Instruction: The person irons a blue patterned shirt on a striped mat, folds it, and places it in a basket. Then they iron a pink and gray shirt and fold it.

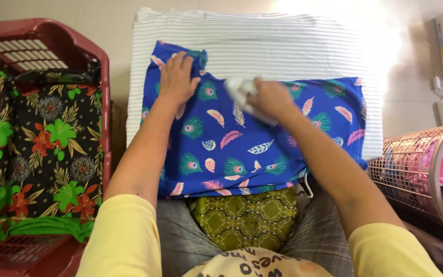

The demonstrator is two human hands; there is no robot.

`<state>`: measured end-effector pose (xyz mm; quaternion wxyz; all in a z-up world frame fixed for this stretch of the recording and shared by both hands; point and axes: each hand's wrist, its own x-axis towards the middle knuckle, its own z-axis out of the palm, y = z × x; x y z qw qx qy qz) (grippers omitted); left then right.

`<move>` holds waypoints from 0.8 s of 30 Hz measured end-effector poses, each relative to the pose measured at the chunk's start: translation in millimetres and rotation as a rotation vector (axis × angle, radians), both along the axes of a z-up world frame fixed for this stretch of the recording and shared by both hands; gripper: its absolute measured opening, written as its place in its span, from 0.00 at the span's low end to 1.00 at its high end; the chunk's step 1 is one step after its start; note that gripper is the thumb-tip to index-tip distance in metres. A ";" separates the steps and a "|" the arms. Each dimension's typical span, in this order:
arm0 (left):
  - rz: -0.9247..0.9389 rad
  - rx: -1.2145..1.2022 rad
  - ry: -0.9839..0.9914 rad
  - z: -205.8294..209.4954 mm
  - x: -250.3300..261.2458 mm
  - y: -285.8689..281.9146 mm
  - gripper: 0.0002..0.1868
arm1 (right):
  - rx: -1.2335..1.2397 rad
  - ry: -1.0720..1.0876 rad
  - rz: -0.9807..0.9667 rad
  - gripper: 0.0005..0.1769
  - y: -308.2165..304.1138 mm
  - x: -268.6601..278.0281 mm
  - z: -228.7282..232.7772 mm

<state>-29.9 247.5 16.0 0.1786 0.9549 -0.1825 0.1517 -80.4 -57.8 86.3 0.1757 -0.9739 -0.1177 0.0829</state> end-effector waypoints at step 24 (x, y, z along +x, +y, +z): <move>0.647 -0.602 0.247 -64.6 -56.3 110.2 0.22 | -0.107 0.036 0.164 0.30 70.4 -8.8 6.0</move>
